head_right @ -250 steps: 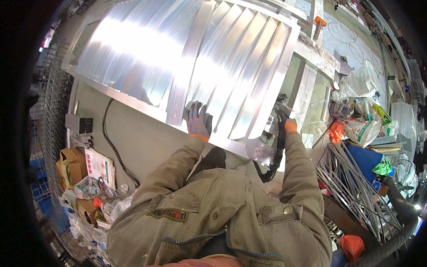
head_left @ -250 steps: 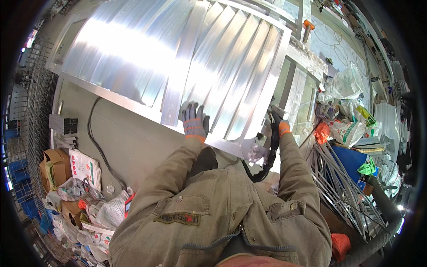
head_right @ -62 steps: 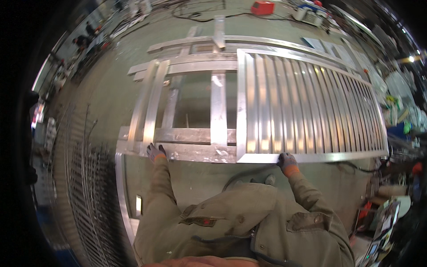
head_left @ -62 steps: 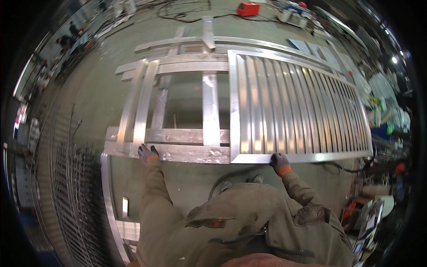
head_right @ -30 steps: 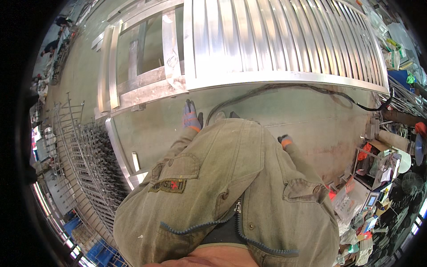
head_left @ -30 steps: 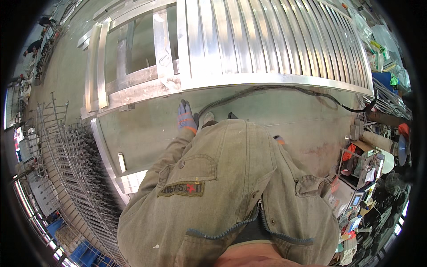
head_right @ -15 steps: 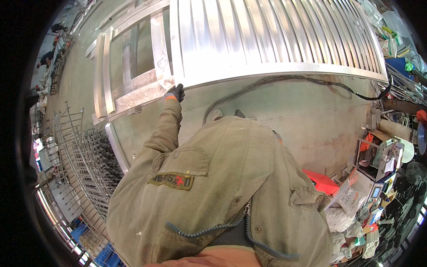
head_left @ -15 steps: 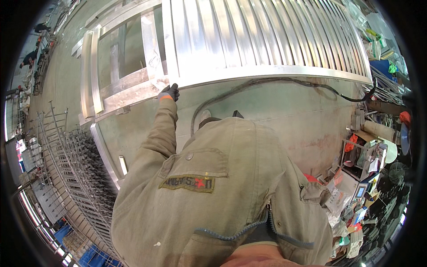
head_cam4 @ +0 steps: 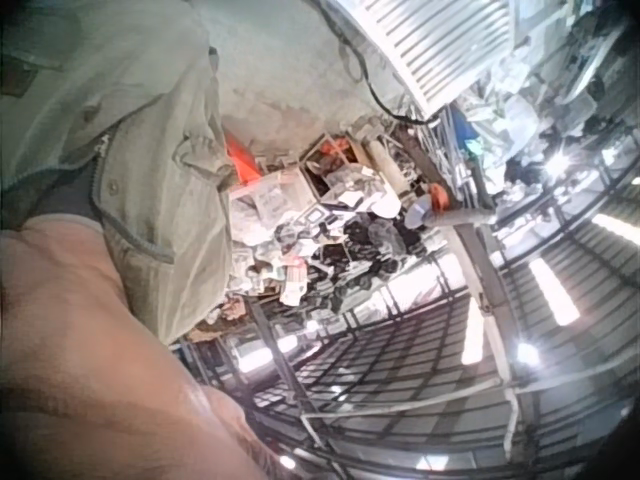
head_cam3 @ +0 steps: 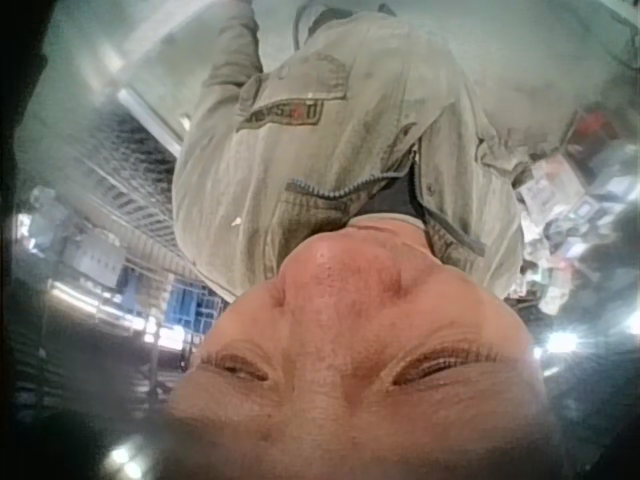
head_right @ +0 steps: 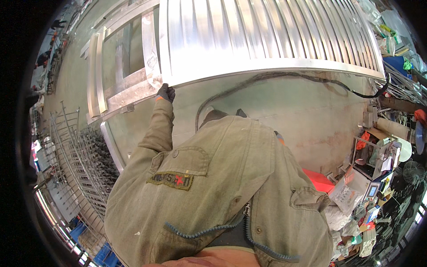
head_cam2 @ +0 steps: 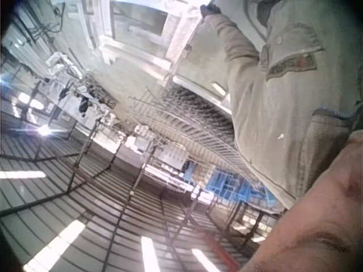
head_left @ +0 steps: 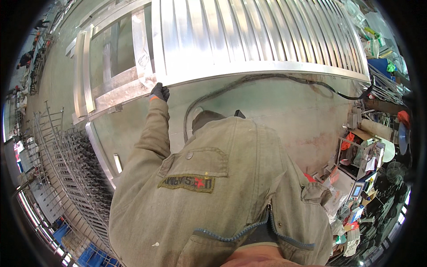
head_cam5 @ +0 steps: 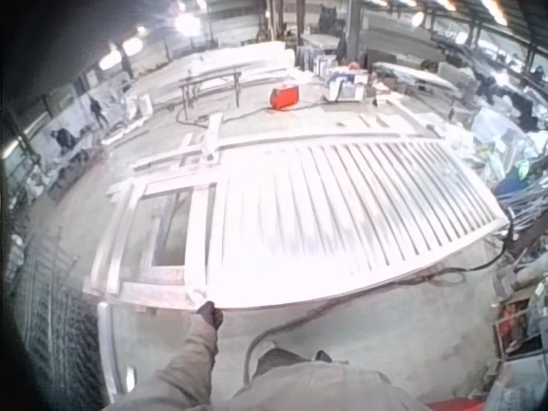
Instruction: The person positions a metal sheet onto a metal frame and uses a welding torch to tack and weld the sheet to the frame. The person repeatedly aligns the sheet and applies welds along the edges, then flips the assembly to continue welding on the other side.
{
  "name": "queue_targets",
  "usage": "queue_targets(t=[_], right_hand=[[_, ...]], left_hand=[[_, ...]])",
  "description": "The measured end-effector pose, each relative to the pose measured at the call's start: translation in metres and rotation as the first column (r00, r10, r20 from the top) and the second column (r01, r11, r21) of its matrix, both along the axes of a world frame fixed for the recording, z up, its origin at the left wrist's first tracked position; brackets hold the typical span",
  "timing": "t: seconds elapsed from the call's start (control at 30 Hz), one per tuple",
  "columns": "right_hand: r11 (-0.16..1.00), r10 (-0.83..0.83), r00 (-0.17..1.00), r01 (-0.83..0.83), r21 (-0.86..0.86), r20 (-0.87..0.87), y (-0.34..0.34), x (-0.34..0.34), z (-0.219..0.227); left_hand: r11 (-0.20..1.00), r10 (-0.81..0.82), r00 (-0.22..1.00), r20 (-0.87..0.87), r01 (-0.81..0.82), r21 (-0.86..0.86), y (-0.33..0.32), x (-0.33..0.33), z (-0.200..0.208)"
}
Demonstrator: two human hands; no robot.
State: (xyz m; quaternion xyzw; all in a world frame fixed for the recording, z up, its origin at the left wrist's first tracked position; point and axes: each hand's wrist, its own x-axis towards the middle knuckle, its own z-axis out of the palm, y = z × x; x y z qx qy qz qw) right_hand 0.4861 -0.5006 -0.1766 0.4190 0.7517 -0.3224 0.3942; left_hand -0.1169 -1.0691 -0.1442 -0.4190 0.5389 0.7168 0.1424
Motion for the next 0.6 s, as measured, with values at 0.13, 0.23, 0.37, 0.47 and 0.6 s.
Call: queue_targets(t=[0.13, 0.23, 0.37, 0.47, 0.6], right_hand=[[1.000, -0.021, 1.000, 0.021, 0.002, 0.015, 0.019, 0.024, -0.001], [0.999, -0.043, 0.999, 0.043, -0.001, 0.012, 0.033, 0.036, -0.003], [0.996, -0.085, 0.996, 0.086, 0.010, -0.019, 0.053, 0.039, -0.006], [0.992, -0.125, 0.991, 0.126, 0.009, -0.046, 0.065, 0.033, -0.011], [0.984, -0.179, 0.980, 0.177, -0.035, -0.089, 0.083, 0.005, -0.023]], left_hand=[[0.979, 0.167, 0.985, 0.045, -0.171, 0.112, 0.015, 0.005, -0.008], [0.979, 0.115, 0.987, -0.112, -0.131, -0.156, 0.016, 0.005, -0.021], [0.736, -0.451, 0.884, 0.124, 0.447, -0.508, -0.013, -0.035, -0.046], [0.977, -0.159, 0.987, 0.023, 0.161, -0.140, -0.036, -0.051, -0.056], [0.994, -0.095, 0.995, -0.025, 0.094, -0.047, -0.037, -0.034, -0.039]])
